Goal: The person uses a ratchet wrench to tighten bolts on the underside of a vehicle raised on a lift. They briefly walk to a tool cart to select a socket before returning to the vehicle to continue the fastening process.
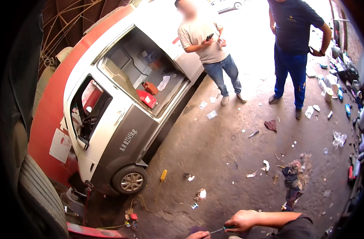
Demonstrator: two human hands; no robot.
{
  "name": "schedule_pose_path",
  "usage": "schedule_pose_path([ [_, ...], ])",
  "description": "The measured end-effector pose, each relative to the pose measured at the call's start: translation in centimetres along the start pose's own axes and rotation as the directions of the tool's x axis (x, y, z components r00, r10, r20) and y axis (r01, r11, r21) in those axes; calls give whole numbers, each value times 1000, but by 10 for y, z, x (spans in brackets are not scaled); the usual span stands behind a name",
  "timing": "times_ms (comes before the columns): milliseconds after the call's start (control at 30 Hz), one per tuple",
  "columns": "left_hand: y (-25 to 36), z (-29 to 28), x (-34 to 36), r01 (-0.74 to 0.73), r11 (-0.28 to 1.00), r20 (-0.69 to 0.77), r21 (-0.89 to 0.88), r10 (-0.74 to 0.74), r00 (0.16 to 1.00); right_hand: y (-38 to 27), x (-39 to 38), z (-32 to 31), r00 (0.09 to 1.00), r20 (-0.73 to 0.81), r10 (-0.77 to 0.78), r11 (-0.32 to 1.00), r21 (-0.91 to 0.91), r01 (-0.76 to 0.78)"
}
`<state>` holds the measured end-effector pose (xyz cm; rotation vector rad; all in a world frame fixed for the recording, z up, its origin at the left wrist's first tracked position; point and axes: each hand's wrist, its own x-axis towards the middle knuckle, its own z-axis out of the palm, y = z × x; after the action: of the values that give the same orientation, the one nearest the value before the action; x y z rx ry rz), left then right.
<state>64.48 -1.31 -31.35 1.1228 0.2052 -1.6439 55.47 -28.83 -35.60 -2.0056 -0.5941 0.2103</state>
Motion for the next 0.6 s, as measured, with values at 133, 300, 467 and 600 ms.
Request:
schedule_pose_path([
  [133,4,14,-10,80,996,42,33,-81,996,6,2,-4,983,-26,-183,982,32,184],
  [300,2,33,-16,-2,999,-58,47,4,998,5,8,-10,952,-39,-305,952,-45,303],
  [467,5,54,-22,26,1000,-139,4,-25,990,3,10,-10,941,-16,-339,936,-110,336],
  [600,-2,45,-29,46,998,-105,35,-42,994,1,10,13,953,-11,-304,952,29,304],
])
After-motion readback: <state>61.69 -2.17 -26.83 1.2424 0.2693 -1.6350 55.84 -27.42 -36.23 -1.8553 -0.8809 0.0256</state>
